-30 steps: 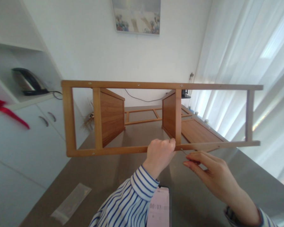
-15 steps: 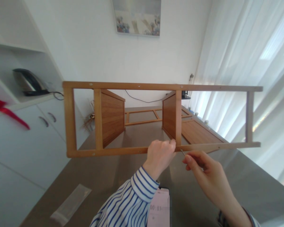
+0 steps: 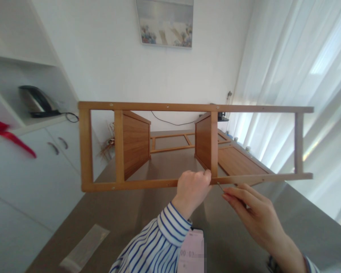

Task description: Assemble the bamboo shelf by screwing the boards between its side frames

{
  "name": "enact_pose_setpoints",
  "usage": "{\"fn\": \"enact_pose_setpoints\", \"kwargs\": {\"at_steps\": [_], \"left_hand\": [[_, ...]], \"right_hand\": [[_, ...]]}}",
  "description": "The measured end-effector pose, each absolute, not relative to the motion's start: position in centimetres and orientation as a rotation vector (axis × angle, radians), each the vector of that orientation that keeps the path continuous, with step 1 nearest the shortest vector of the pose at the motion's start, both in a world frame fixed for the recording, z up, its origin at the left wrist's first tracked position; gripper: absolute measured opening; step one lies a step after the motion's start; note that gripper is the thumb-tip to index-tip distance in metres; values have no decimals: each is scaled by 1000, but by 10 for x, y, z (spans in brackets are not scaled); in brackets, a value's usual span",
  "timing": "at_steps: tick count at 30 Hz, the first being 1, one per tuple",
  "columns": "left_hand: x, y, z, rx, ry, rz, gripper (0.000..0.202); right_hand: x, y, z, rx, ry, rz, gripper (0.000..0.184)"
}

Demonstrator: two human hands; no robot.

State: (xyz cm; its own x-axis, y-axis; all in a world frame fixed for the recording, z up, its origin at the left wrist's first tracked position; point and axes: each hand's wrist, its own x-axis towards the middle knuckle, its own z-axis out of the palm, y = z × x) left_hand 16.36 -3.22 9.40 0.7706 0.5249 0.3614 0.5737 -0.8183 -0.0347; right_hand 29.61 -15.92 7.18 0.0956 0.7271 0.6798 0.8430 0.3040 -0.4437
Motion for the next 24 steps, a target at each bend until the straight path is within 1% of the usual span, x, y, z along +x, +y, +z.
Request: {"fn": "enact_pose_setpoints", "kwargs": {"at_steps": [4, 7, 9, 16, 19, 24], "left_hand": [[163, -35, 97, -2836, -928, -467, 25], [163, -35, 98, -2845, -931, -474, 25], [163, -34, 97, -2842, -913, -487, 26], [163, -32, 92, -2802, -855, -551, 26], [163, -32, 91, -2796, -850, -564, 25], [163, -31, 91, -2791, -852, -560, 25]], "right_hand": [[299, -162, 77, -1427, -1770, -234, 20], [303, -166, 82, -1437, -1874, -273, 32], [306, -169, 84, -1449, -1956, -311, 35], [310, -174, 92, -1605, -2088, -632, 25], [305, -172, 93, -1583, -2083, -537, 25], [295, -168, 86, -1596, -1763, -134, 26]]}}
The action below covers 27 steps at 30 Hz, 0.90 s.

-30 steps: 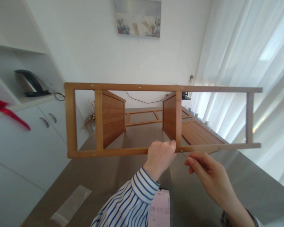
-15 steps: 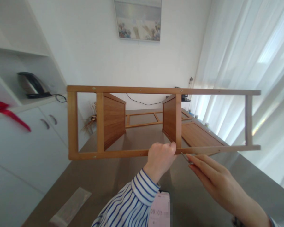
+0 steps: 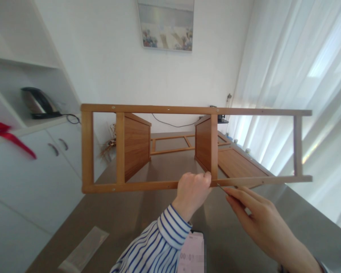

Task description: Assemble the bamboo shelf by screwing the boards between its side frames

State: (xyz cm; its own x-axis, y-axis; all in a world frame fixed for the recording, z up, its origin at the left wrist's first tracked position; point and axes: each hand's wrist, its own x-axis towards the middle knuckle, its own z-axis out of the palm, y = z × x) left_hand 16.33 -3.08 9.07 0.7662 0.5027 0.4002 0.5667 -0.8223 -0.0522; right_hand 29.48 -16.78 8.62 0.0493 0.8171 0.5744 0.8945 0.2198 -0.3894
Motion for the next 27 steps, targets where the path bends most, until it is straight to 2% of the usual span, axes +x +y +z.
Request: {"fn": "enact_pose_setpoints", "kwargs": {"at_steps": [6, 11, 16, 27], "left_hand": [[164, -30, 89, -2785, -838, -585, 26], [163, -30, 90, -2781, -837, -601, 27], [162, -31, 92, -2782, -822, -587, 25], [162, -30, 88, -2763, -814, -624, 23]], "right_hand": [[280, -158, 73, -1491, -1220, 451, 22], [270, -151, 62, -1256, -900, 756, 25], [272, -156, 60, -1177, -905, 825, 29], [280, -157, 60, -1278, -1053, 715, 26]]}}
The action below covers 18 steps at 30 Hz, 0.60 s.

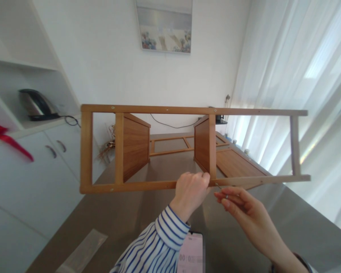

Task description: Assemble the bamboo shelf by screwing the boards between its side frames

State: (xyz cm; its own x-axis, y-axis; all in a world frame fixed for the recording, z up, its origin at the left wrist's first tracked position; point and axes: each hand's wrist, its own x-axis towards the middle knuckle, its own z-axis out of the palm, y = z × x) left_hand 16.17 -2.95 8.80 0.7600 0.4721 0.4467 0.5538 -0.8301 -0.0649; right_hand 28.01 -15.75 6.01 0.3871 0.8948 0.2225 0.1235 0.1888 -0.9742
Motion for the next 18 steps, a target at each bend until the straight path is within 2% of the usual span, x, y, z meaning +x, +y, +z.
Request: {"fn": "enact_pose_setpoints", "kwargs": {"at_steps": [4, 9, 18], "left_hand": [[158, -28, 87, -2771, -769, -624, 20], [154, -26, 90, -2804, -704, -618, 26], [156, -26, 90, -2803, -679, -640, 23]], "right_hand": [[281, -156, 62, -1342, -1131, 620, 22], [282, -155, 65, -1466, -1243, 435, 18], [283, -156, 58, -1575, -1278, 254, 22]]}}
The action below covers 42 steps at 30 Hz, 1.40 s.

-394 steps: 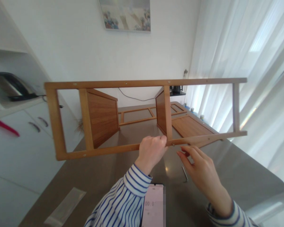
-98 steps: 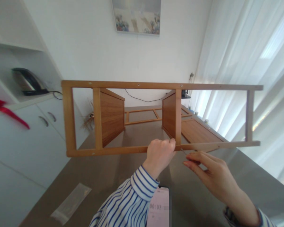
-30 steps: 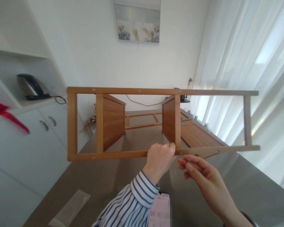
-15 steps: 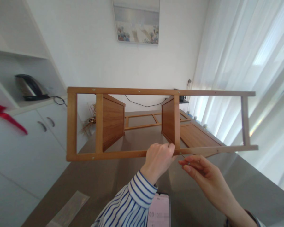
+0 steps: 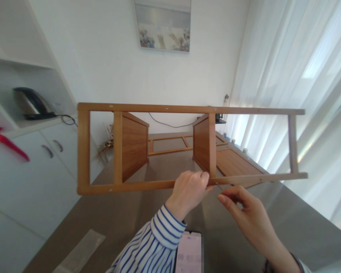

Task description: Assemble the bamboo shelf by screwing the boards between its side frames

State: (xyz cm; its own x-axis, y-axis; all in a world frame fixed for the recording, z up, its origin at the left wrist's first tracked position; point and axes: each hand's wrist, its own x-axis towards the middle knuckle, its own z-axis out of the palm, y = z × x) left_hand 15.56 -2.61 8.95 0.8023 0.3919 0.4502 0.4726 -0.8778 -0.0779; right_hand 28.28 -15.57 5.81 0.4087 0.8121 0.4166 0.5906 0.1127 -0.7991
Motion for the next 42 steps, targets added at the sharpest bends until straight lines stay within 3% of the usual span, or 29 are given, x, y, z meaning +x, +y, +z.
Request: {"fn": "enact_pose_setpoints", "kwargs": {"at_steps": [18, 34, 42], "left_hand": [[153, -24, 88, -2752, -547, -682, 23], [152, -31, 82, -2540, -627, -920, 27], [150, -31, 77, -2487, -614, -982, 27]], "right_hand": [[262, -148, 63, -1420, -1039, 399, 30], [279, -155, 74, -1572, -1220, 219, 28], [279, -153, 78, -1448, -1128, 307, 26]]}}
